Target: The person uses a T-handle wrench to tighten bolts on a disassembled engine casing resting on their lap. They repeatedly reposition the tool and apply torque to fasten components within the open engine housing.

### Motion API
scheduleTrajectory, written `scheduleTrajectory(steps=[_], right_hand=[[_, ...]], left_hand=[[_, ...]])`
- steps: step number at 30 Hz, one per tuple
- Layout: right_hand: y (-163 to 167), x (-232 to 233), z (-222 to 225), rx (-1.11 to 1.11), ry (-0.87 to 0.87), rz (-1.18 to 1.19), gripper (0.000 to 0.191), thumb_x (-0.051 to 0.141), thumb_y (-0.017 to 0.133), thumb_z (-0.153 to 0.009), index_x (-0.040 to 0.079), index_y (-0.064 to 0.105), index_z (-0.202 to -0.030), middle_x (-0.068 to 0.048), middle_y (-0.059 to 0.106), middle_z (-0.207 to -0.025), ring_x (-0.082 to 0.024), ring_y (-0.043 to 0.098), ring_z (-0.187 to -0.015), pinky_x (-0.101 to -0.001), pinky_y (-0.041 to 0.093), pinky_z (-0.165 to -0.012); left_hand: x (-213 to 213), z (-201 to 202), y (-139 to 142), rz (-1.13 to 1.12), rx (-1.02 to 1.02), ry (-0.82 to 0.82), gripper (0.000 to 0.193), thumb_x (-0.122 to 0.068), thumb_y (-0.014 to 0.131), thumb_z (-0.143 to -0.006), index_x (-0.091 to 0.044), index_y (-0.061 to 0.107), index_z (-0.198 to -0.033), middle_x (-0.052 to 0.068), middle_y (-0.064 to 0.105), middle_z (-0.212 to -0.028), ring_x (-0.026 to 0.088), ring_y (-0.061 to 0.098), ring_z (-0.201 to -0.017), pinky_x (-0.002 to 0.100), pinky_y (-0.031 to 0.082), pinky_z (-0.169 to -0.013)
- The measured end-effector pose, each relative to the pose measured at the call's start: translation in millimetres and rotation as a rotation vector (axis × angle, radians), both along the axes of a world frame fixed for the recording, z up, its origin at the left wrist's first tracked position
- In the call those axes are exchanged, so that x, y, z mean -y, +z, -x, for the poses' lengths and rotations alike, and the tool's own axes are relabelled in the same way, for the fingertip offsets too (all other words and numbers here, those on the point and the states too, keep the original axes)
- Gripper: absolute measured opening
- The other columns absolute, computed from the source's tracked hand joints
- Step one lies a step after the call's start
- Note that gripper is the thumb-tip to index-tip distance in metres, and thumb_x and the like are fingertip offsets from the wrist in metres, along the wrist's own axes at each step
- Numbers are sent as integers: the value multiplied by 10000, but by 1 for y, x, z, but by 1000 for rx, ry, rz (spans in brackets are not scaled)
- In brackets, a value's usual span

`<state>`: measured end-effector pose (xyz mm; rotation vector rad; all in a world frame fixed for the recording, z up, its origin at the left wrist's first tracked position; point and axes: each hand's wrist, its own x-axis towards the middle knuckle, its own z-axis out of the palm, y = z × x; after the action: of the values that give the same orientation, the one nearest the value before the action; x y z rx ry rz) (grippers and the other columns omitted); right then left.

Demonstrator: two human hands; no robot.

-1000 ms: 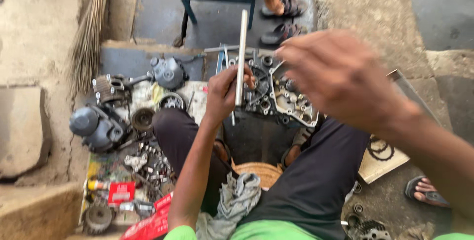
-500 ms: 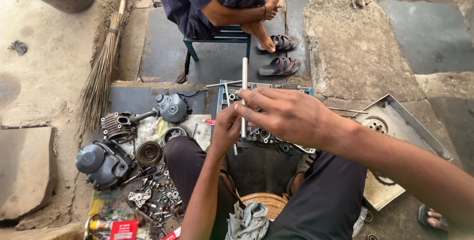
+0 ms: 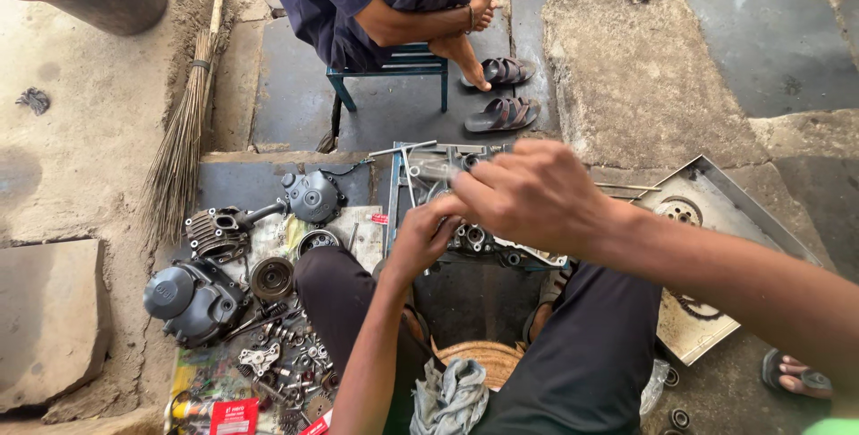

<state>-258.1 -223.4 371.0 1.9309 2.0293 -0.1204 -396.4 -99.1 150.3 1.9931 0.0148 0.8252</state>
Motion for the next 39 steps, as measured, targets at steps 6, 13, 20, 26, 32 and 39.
scheduleTrajectory(steps=[6, 13, 20, 26, 32, 39], right_hand=[[35, -6, -8, 138, 673, -767, 258, 201, 700, -896, 117, 694, -1140, -16, 720, -1047, -135, 690, -977, -291, 559, -842], [11, 1, -19, 144, 429, -297, 488, 528, 613, -929, 117, 687, -1181, -5, 685, -931, -188, 683, -952, -354, 543, -891], [0, -15, 22, -16, 266, -544, 213, 291, 722, -822, 118, 672, -707, -61, 642, -730, -192, 661, -715, -357, 534, -552], [-19, -44, 2, -165, 496, -619, 199, 358, 692, -796, 160, 686, -793, -11, 701, -807, -204, 716, -835, -387, 546, -668], [-49, -47, -5, -579, 412, -643, 137, 292, 582, -997, 163, 624, -1020, -1, 726, -907, -193, 697, -715, -363, 486, -535], [-77, -28, 19, -473, 136, -849, 102, 227, 599, -885, 159, 663, -927, -69, 621, -655, -236, 616, -536, -411, 467, -500]], left_hand=[[10, 3, 8, 25, -106, 33, 138, -56, 660, -974, -28, 651, -1108, 157, 711, -932, 337, 728, -852, 397, 545, -730], [12, 9, 26, 63, -66, 15, 145, -97, 601, -1011, 7, 626, -1109, 134, 689, -945, 283, 720, -833, 380, 547, -737], [7, 28, -53, 112, -43, 152, 178, -90, 630, -967, -4, 673, -1116, 163, 677, -1101, 307, 634, -1018, 422, 476, -913], [-11, 33, -83, 203, -89, 222, 333, -201, 641, -1000, 26, 649, -1243, 225, 638, -1296, 347, 554, -1248, 452, 387, -1108], [11, 5, 7, 573, 448, 19, 738, -544, 696, -936, 54, 555, -1344, 242, 584, -1388, 334, 555, -1326, 473, 416, -1196], [-12, -11, 99, 535, 227, -238, 794, -564, 670, -878, 135, 635, -1254, 357, 653, -1311, 465, 640, -1295, 548, 397, -1245]])
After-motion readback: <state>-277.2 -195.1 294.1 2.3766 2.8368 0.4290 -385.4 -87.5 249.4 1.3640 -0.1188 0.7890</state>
